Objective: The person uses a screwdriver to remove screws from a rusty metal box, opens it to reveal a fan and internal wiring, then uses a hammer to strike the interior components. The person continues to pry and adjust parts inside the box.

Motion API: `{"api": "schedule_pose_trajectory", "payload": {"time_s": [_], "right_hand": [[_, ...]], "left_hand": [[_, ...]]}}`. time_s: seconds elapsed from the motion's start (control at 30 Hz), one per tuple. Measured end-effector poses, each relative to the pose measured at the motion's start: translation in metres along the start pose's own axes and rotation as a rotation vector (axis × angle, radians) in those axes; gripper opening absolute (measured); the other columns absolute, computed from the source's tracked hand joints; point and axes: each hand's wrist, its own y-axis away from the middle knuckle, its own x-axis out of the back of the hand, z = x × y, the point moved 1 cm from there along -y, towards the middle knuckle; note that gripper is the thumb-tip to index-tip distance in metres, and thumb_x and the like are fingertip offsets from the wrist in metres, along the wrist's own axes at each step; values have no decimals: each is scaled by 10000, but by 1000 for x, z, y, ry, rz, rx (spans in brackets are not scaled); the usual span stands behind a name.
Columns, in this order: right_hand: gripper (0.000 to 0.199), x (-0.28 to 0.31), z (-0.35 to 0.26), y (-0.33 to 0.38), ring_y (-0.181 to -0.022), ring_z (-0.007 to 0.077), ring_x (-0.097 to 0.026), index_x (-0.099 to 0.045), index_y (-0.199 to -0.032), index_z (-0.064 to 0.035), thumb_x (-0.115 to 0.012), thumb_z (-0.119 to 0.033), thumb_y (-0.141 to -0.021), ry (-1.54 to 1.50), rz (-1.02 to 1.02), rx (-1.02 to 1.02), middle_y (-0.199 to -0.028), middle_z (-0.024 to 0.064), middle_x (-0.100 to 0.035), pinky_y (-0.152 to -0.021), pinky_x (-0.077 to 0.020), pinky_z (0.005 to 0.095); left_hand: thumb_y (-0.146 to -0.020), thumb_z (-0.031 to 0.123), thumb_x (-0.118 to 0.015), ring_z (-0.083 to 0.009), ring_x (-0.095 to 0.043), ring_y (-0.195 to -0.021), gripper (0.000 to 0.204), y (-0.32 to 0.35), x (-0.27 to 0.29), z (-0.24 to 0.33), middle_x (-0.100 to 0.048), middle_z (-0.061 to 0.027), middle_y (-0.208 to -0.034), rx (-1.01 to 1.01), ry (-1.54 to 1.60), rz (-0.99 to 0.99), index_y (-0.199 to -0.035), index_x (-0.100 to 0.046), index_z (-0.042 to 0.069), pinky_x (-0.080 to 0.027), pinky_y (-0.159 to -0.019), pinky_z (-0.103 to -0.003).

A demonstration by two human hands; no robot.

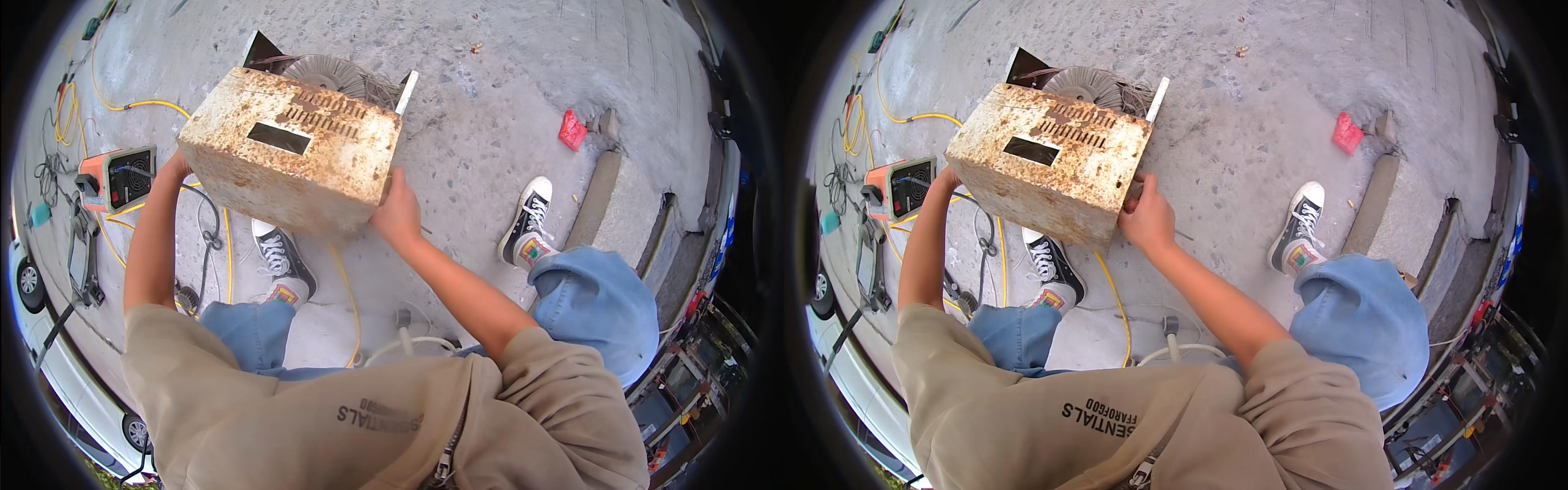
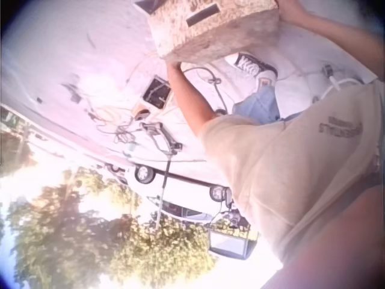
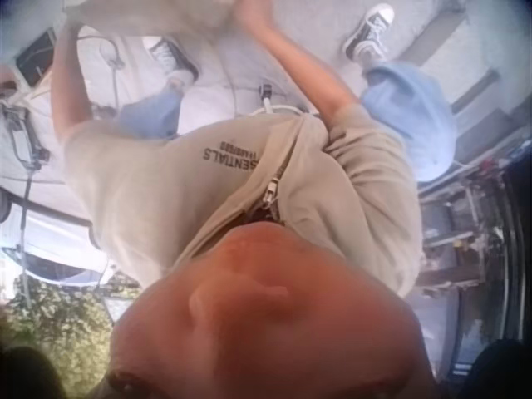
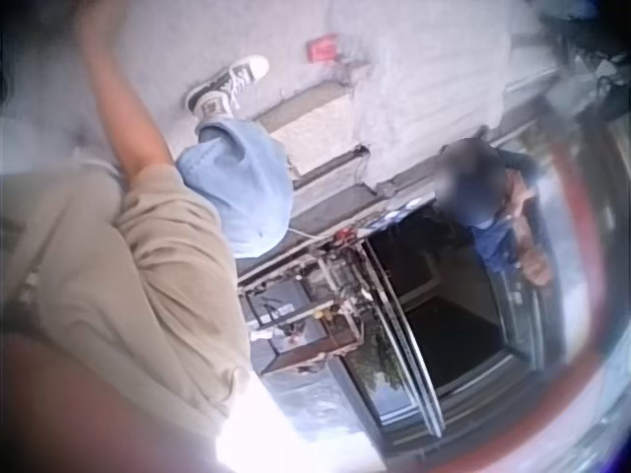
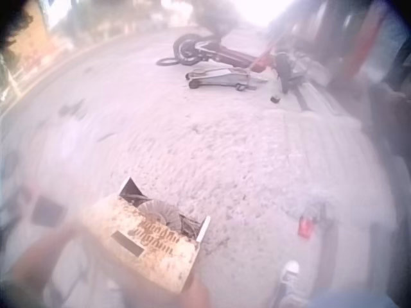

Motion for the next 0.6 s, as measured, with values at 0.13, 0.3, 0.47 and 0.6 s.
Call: {"api": "schedule_pose_trajectory", "payload": {"time_s": [0.13,0.3,0.47,0.6], "right_hand": [[616,9,-10,-1,-651,354,-659,-470,-1335,-54,-700,-180,-778,71,18,58,-692,125,-653,-595,-506,438],[630,9,-12,-8,-696,370,-679,-462,-1365,-52,-695,-216,-802,169,37,69,-752,161,-691,-597,-510,454],[468,11,-22,-15,-770,410,-678,-523,-1245,-36,-653,-212,-831,174,-7,77,-812,216,-693,-649,-514,483],[364,12,-15,-21,-828,421,-672,-562,-1155,-28,-630,-201,-841,204,-89,29,-852,232,-692,-694,-516,482]], "left_hand": [[-746,268,-835,-196,-520,-1270,688,-9,-7,-6,-574,-62,-1394,-120,-378,86,-1365,-569,130,-382,-1097,-348],[-776,344,-798,-217,-498,-1308,662,0,-3,41,-559,-63,-1412,-118,-731,5,-1368,-566,160,-351,-1122,-349],[-822,340,-751,-213,-505,-1304,629,-4,-6,-9,-568,-70,-1400,-151,-468,89,-1380,-543,136,-372,-1108,-347],[-862,318,-709,-204,-527,-1281,601,-16,-6,-49,-574,-73,-1390,-154,36,56,-1393,-518,109,-404,-1078,-343]]}}
